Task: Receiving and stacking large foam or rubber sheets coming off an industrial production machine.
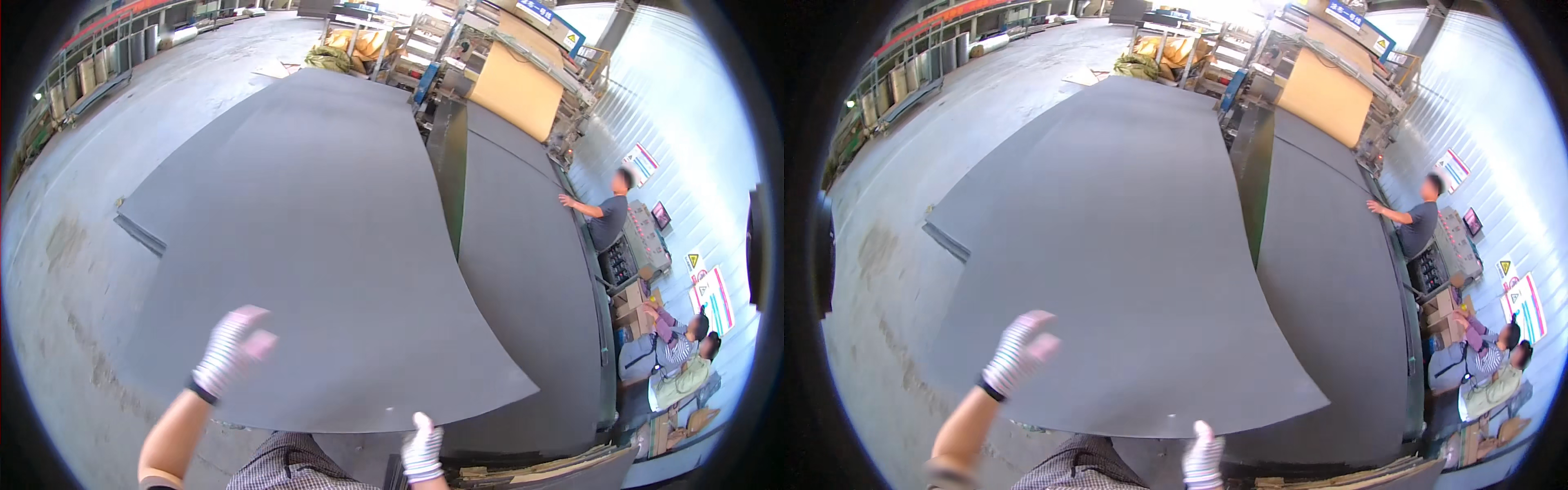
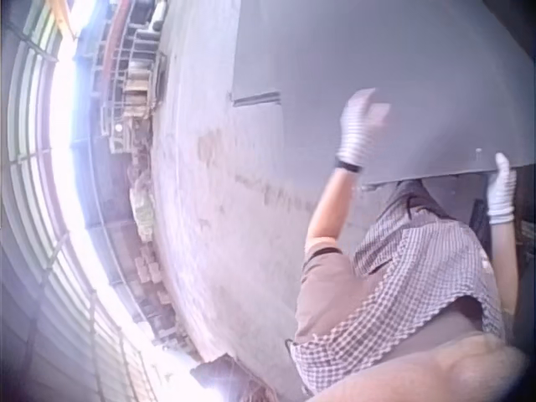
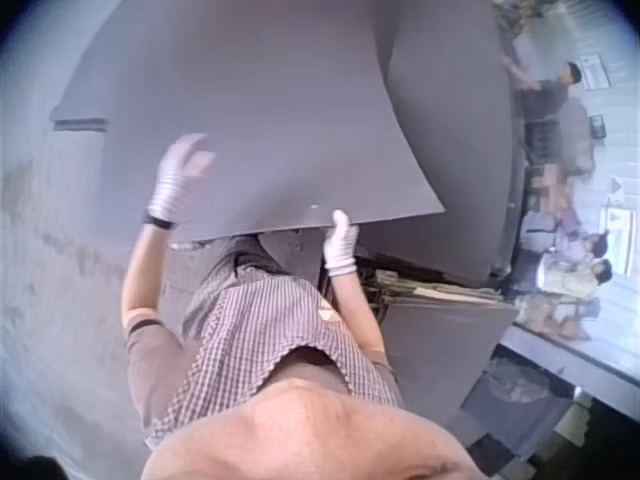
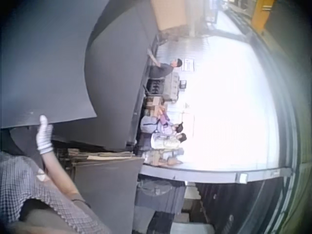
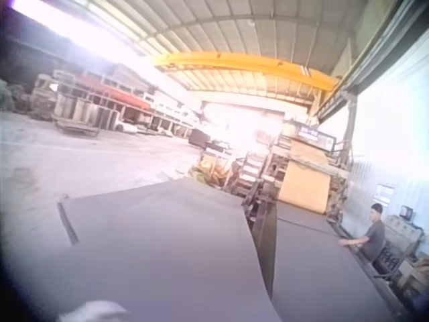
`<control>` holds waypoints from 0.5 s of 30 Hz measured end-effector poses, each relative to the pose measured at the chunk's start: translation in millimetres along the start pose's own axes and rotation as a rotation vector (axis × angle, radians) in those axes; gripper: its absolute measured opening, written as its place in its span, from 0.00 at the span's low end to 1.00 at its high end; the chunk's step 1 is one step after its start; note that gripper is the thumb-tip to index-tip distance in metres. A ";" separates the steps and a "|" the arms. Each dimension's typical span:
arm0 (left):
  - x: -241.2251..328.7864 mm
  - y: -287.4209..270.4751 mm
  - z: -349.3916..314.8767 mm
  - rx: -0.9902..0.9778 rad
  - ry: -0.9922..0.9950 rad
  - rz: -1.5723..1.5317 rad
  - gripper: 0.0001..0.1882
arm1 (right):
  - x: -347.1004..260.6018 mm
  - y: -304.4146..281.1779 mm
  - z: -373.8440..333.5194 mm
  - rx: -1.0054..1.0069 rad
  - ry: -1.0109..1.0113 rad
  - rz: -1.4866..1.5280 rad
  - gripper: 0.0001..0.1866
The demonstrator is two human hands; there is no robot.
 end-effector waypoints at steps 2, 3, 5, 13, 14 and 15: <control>-118.9 -83.7 -97.1 0.273 -0.385 0.516 0.29 | -32.9 -12.3 15.9 -0.092 0.059 0.212 0.14; -199.7 -136.1 -193.4 0.699 -0.720 0.210 0.34 | -37.6 -27.9 42.9 -0.080 0.017 0.174 0.14; -204.5 -165.5 -289.0 0.325 -1.169 0.471 0.40 | -76.5 -40.4 44.6 -0.091 -0.053 0.173 0.13; -98.4 10.2 -244.9 0.409 -1.152 -0.981 0.26 | -87.4 -34.5 31.9 -0.365 -0.072 -0.087 0.36; -102.3 45.0 -237.1 0.420 -1.138 -1.011 0.25 | -58.1 -15.3 26.3 -0.302 -0.247 -0.918 0.31; -75.6 77.2 -210.8 0.344 -1.129 -0.988 0.25 | -15.7 3.5 9.8 -0.384 -0.685 -1.219 0.21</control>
Point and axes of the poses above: each hand's wrist, its own z-axis towards the middle knuckle, its own y-axis out of the palm, x = y × z, the point moved 4 cm from there along z, towards the middle knuckle, and after that the axes turned 15 degrees about y, right-handed, at the moved point
